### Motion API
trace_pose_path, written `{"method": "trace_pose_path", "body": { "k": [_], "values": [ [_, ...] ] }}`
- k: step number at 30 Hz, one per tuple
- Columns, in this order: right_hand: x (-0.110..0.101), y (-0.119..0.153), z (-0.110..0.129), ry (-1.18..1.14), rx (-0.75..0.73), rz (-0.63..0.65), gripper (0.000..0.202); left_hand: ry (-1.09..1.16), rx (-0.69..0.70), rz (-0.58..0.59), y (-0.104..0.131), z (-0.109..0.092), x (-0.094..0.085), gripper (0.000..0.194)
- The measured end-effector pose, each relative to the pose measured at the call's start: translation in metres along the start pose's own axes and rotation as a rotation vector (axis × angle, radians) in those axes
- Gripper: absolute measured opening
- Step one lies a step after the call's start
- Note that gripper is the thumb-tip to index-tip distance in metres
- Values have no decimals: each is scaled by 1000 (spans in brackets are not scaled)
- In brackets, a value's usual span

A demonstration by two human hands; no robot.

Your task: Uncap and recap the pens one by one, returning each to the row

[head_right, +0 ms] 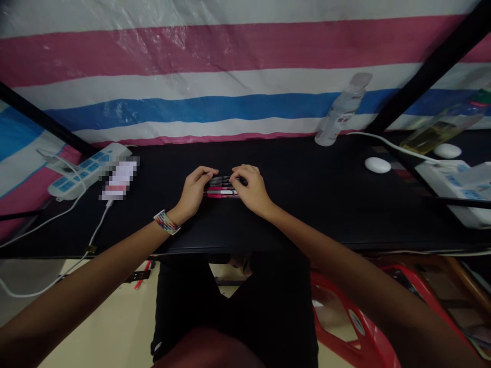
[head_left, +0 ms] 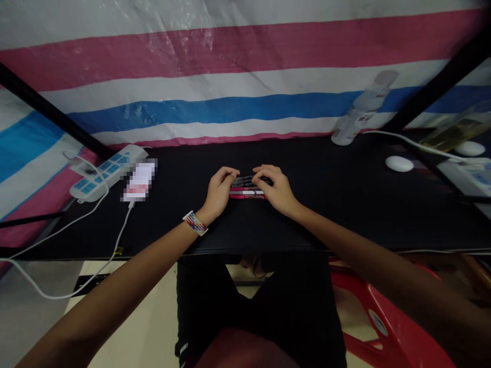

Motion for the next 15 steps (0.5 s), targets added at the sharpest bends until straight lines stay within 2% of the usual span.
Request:
{"method": "trace_pose_path", "body": {
  "k": [5, 7, 12, 15],
  "values": [
    [15, 26, 48, 253, -289, 158, 15, -32, 30, 8, 2, -1, 0, 13],
    [21, 37, 59, 306, -364, 210, 15, -44, 60, -7, 3, -3, 0, 14],
    [14, 47, 61, 379, -352, 165, 12, -66, 150, -108, 6, -11, -6, 16],
    [15, 48, 58, 429, -357, 184, 10, -130, 182, -118, 10, -21, -4, 15]
  ]
}}
Point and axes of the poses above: each hand's wrist, its own y-axis away from the middle knuckle, its own x-axis out of the palm, z = x × y, the point moved 10 cm from there along -y, towards the middle knuckle, and after that the axes turned 15 degrees about z, right-handed, at the moved point
